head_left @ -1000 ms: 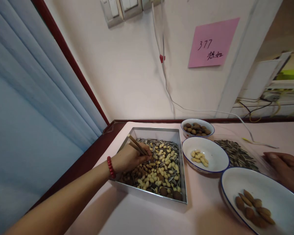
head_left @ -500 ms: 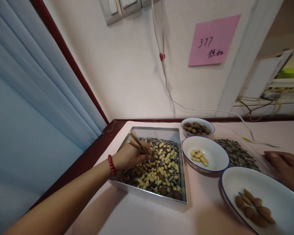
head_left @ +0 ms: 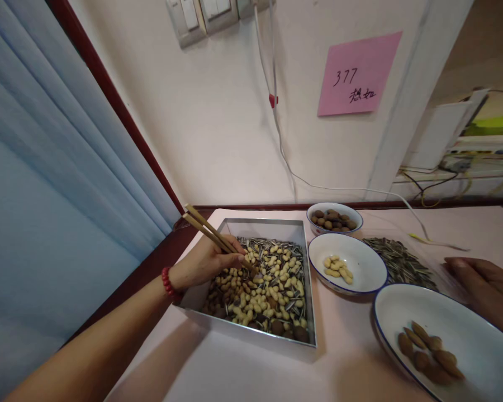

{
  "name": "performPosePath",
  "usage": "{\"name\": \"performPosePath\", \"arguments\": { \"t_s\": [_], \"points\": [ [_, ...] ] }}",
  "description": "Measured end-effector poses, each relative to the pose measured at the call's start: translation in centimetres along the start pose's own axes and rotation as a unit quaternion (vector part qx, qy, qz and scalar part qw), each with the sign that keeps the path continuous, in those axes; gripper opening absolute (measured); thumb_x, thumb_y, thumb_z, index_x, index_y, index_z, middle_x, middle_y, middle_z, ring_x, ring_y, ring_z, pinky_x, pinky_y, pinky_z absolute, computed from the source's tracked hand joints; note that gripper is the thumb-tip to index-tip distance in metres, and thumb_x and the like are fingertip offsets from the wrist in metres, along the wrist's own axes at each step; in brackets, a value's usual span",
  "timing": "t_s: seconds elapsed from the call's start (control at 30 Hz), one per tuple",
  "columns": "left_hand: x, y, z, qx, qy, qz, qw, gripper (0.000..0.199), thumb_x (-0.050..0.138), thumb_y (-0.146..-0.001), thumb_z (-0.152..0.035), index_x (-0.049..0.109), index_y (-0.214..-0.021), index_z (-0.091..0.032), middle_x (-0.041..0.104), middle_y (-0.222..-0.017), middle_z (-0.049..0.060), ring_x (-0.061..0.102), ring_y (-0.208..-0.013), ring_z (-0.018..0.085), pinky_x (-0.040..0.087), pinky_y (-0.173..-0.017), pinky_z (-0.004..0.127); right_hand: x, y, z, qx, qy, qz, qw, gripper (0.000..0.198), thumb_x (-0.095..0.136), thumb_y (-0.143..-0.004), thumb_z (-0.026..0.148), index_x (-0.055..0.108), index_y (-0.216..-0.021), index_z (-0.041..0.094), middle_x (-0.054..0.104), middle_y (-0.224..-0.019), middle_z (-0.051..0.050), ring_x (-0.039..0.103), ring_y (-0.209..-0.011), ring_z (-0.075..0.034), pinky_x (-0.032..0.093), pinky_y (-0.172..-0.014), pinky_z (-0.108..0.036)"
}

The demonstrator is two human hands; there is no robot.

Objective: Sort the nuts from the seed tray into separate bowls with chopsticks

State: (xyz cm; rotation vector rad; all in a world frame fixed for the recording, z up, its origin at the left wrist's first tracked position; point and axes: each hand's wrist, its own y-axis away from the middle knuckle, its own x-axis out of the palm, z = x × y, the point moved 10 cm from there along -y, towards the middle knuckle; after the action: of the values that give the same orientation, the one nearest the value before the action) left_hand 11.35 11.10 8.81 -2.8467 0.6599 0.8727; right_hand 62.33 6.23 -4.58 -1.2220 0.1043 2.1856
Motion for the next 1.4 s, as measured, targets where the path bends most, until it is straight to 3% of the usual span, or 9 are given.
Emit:
{"name": "performPosePath", "arguments": {
  "t_s": [0.13,0.37,0.53,0.63,0.77,0.9,1.03,1.23,1.4],
  "points": [
    [-1.1,0.7,-0.9,-0.026,0.075,-0.025,0.997,0.022,0.078,-0.081,-0.032,0.069,-0.086,-0.013,0.076,-0.080,0.007,0.073,-0.076,0.019,0.059,-0.070,0.027,0.7,0.0,-0.4,0.038,-0.056,0.030,0.997,0.050,0.036,-0.071,0.067,0.063,-0.089,0.028,0.071,-0.113,-0.013,0.062,-0.113,-0.038,0.047,-0.098,-0.050],
    [-0.1,0.9,-5.9,0.032,0.168,-0.028,0.985,0.016,0.079,-0.084,-0.027,0.071,-0.091,-0.016,0.077,-0.080,0.003,0.075,-0.078,0.016,0.060,-0.076,0.024,0.4,0.1,0.2,0.017,-0.086,0.008,0.996,0.050,0.038,-0.079,0.062,0.066,-0.096,0.024,0.071,-0.112,-0.011,0.063,-0.110,-0.031,0.046,-0.095,-0.043],
    [5.3,-0.5,-11.9,0.088,0.204,0.031,0.974,0.011,0.077,-0.085,-0.023,0.072,-0.090,-0.015,0.077,-0.077,0.003,0.074,-0.075,0.015,0.059,-0.071,0.022,0.4,0.1,0.3,0.000,-0.096,0.008,0.995,0.047,0.041,-0.085,0.057,0.067,-0.101,0.021,0.071,-0.112,-0.012,0.062,-0.107,-0.028,0.045,-0.092,-0.039],
    [10.0,-1.4,-14.2,0.072,0.220,0.086,0.969,0.007,0.076,-0.083,-0.018,0.072,-0.085,-0.014,0.076,-0.076,0.003,0.073,-0.072,0.016,0.059,-0.069,0.025,0.4,0.1,0.4,-0.007,-0.103,0.006,0.995,0.045,0.041,-0.088,0.055,0.066,-0.103,0.020,0.070,-0.110,-0.011,0.062,-0.105,-0.026,0.044,-0.090,-0.038],
    [15.4,-2.1,-15.3,0.076,0.210,0.154,0.962,0.005,0.076,-0.079,-0.013,0.072,-0.082,-0.013,0.072,-0.071,0.002,0.067,-0.071,0.013,0.055,-0.069,0.022,0.3,0.1,0.7,-0.014,-0.110,0.004,0.994,0.043,0.041,-0.090,0.053,0.066,-0.102,0.020,0.070,-0.107,-0.010,0.062,-0.103,-0.025,0.044,-0.090,-0.037],
    [17.9,-2.4,-14.6,0.079,0.200,0.187,0.958,0.008,0.079,-0.077,-0.016,0.072,-0.078,-0.012,0.067,-0.067,0.001,0.062,-0.066,0.011,0.052,-0.065,0.020,0.3,0.2,0.7,-0.008,-0.111,-0.003,0.994,0.042,0.040,-0.088,0.054,0.066,-0.099,0.022,0.070,-0.105,-0.009,0.062,-0.101,-0.026,0.045,-0.088,-0.038],
    [16.6,-2.2,-14.1,0.079,0.216,0.167,0.959,0.011,0.080,-0.076,-0.019,0.073,-0.081,-0.014,0.070,-0.070,0.001,0.064,-0.068,0.011,0.053,-0.065,0.020,0.3,0.2,0.6,-0.001,-0.109,-0.001,0.994,0.043,0.041,-0.087,0.055,0.066,-0.100,0.023,0.071,-0.105,-0.008,0.063,-0.099,-0.026,0.045,-0.086,-0.038],
    [8.6,-0.4,-12.5,0.064,0.170,0.053,0.982,0.010,0.077,-0.082,-0.023,0.074,-0.088,-0.016,0.075,-0.076,0.002,0.071,-0.074,0.014,0.057,-0.068,0.021,0.5,0.0,0.0,0.006,-0.102,0.004,0.995,0.047,0.041,-0.085,0.057,0.067,-0.101,0.022,0.070,-0.112,-0.010,0.062,-0.107,-0.029,0.045,-0.092,-0.039],
    [3.9,1.2,-8.4,0.028,0.132,-0.002,0.991,0.017,0.079,-0.081,-0.030,0.073,-0.089,-0.016,0.075,-0.075,0.002,0.072,-0.074,0.017,0.059,-0.069,0.025,0.6,0.0,-0.4,0.020,-0.089,0.001,0.996,0.048,0.039,-0.080,0.061,0.066,-0.097,0.024,0.072,-0.110,-0.009,0.063,-0.107,-0.031,0.047,-0.090,-0.042]
  ]
}}
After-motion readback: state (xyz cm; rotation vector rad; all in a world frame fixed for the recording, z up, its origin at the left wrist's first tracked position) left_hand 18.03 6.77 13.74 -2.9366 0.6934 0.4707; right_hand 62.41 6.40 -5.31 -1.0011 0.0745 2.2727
